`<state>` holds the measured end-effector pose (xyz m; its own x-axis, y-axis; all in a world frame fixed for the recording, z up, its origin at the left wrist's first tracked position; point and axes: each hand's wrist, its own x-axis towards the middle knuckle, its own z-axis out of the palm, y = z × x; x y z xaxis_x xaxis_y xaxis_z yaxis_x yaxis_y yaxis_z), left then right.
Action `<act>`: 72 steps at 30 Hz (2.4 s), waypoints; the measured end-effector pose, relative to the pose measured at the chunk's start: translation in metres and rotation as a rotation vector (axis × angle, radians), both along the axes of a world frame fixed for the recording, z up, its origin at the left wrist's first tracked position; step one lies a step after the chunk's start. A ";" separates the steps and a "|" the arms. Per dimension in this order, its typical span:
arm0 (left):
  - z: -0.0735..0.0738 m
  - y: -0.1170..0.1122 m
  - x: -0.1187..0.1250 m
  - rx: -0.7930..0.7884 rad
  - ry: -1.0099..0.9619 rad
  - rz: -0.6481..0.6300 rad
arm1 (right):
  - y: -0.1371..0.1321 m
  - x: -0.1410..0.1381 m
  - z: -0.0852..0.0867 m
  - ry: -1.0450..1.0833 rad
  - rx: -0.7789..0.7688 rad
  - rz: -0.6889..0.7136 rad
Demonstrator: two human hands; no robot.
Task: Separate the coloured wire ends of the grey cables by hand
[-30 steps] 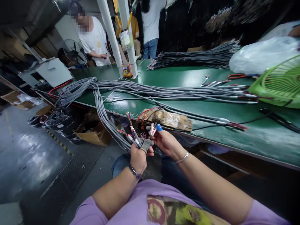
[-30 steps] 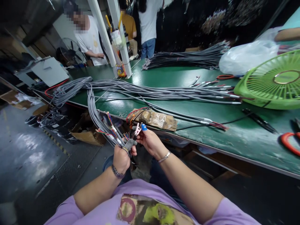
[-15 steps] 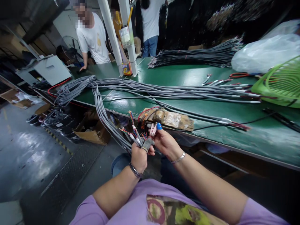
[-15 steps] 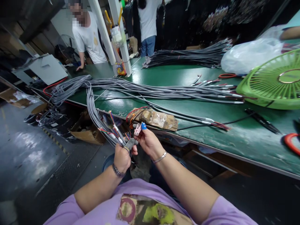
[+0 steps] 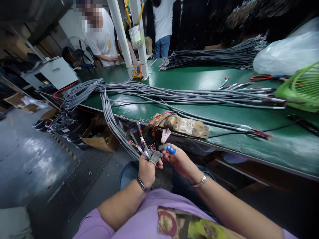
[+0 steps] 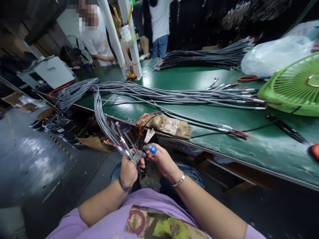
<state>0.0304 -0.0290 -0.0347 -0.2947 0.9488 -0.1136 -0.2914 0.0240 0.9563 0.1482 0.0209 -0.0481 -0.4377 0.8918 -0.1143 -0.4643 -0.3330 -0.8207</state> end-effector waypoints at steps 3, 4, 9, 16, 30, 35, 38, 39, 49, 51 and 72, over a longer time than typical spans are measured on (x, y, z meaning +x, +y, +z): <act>-0.003 0.000 -0.001 -0.010 0.023 0.000 | -0.008 0.000 0.008 -0.144 0.130 -0.031; -0.004 0.000 -0.001 -0.013 0.030 0.000 | -0.009 0.000 0.011 -0.178 0.153 -0.054; -0.006 -0.002 -0.002 -0.015 0.042 0.005 | -0.010 -0.004 0.015 -0.231 0.155 -0.102; -0.003 -0.008 -0.008 0.046 -0.059 -0.054 | -0.011 -0.006 0.009 -0.060 0.001 -0.021; 0.009 -0.005 -0.019 0.145 -0.142 -0.111 | 0.021 0.003 0.008 0.077 -0.294 -0.021; 0.018 0.007 -0.011 0.171 -0.178 -0.027 | 0.038 -0.002 0.023 0.094 -0.201 0.007; 0.019 0.013 -0.008 0.144 -0.189 -0.033 | 0.039 -0.006 0.027 0.104 -0.189 -0.014; 0.019 0.015 -0.007 0.134 -0.187 -0.038 | 0.038 -0.008 0.027 0.115 -0.189 -0.019; 0.015 0.021 -0.003 0.082 -0.128 -0.085 | 0.040 -0.016 0.020 0.186 -0.195 -0.068; 0.015 0.021 -0.003 0.090 -0.130 -0.081 | 0.039 -0.015 0.021 0.205 -0.195 -0.049; -0.021 -0.004 -0.034 -0.050 -0.156 -0.130 | 0.010 0.012 -0.007 -0.153 -0.171 -0.093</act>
<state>-0.0041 -0.0329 -0.0555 -0.1456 0.9697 -0.1961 -0.4269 0.1172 0.8967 0.1603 0.0309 -0.0550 -0.3206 0.8893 -0.3262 -0.3737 -0.4352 -0.8191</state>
